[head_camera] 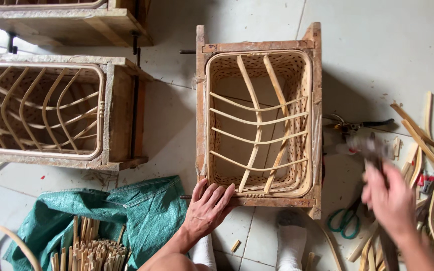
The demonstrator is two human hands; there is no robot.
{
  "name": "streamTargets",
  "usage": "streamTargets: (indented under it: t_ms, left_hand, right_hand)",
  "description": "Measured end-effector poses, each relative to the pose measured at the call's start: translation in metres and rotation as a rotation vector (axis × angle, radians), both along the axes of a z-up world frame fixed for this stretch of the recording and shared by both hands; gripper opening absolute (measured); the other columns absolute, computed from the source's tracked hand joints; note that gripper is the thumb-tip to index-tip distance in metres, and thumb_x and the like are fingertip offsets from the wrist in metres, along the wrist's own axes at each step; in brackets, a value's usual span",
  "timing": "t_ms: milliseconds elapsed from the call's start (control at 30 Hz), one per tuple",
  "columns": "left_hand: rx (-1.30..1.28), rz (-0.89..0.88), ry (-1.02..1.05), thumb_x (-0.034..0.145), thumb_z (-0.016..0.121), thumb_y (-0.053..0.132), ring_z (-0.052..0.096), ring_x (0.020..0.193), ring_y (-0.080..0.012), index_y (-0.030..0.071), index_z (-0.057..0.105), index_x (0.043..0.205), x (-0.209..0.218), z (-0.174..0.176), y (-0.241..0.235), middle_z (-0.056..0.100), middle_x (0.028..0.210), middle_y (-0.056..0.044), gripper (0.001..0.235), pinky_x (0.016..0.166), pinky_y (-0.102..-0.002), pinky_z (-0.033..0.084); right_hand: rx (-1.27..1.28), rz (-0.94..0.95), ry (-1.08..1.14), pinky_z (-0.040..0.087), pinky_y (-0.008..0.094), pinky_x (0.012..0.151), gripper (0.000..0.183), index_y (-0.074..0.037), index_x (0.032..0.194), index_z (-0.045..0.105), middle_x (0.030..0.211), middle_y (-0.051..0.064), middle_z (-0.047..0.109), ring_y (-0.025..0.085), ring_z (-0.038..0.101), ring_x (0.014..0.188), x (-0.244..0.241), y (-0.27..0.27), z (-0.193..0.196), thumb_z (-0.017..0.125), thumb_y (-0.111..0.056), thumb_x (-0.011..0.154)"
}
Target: The person assembles a rectangular basket frame by inserting curved bamboo strips into a wooden mold. They apply glue to the joints, use a hammer to secure the strips, and trim excess material with pliers.
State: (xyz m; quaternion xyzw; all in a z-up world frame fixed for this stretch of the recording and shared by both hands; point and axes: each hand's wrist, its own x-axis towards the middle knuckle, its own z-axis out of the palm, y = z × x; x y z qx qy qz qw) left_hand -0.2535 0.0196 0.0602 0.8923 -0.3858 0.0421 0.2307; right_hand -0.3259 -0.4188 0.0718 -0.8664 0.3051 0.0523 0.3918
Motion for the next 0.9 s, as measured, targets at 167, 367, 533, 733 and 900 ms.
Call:
streamTargets:
  t_ms: [167,367,533,733,900]
  left_hand:
    - [0.005,-0.002,-0.011,0.091,0.078,0.03,0.061,0.111,-0.0255,0.005,0.054,0.141,0.0,0.0,-0.001,0.066,0.113,-0.007,0.062,0.113,-0.053,0.035]
    - [0.013,0.001,0.011,0.088,0.078,0.026,0.062,0.112,-0.0249,0.003,0.058,0.137,0.002,-0.002,0.002,0.066,0.115,-0.009,0.058,0.114,-0.053,0.034]
    - [-0.049,0.01,0.012,0.092,0.077,0.027,0.062,0.115,-0.0228,0.003,0.058,0.139,0.003,-0.001,0.005,0.066,0.116,-0.007,0.056,0.115,-0.051,0.035]
    - [-0.042,-0.002,0.024,0.093,0.076,0.026,0.063,0.115,-0.022,0.003,0.059,0.138,0.005,-0.004,0.009,0.065,0.116,-0.006,0.054,0.115,-0.05,0.037]
    - [-0.112,0.017,0.04,0.096,0.076,0.025,0.063,0.115,-0.0232,0.003,0.059,0.139,0.006,-0.004,0.015,0.065,0.116,-0.007,0.052,0.115,-0.049,0.04]
  right_hand:
    - [-0.008,0.26,-0.327,0.048,0.028,0.046,0.029,0.001,0.107,0.063,0.083,0.008,0.068,0.013,0.063,0.056,0.173,0.021,0.038,0.056,-0.026,0.112]
    - [-0.017,0.381,-0.233,0.05,0.032,0.046,0.031,0.0,0.106,0.065,0.083,0.008,0.068,0.014,0.064,0.053,0.247,0.041,0.035,0.052,-0.027,0.113]
    - [-0.047,0.354,-0.199,0.049,0.032,0.046,0.03,0.0,0.109,0.069,0.081,0.009,0.069,0.014,0.064,0.055,0.263,0.05,0.039,0.057,-0.027,0.112]
    - [-0.03,0.49,-0.149,0.052,0.032,0.048,0.031,0.0,0.106,0.069,0.07,0.012,0.067,0.016,0.064,0.054,0.311,0.098,0.038,0.056,-0.027,0.111]
    - [-0.072,0.562,-0.093,0.054,0.032,0.047,0.034,0.001,0.098,0.067,0.073,0.01,0.068,0.015,0.065,0.053,0.326,0.12,0.044,0.056,-0.027,0.113]
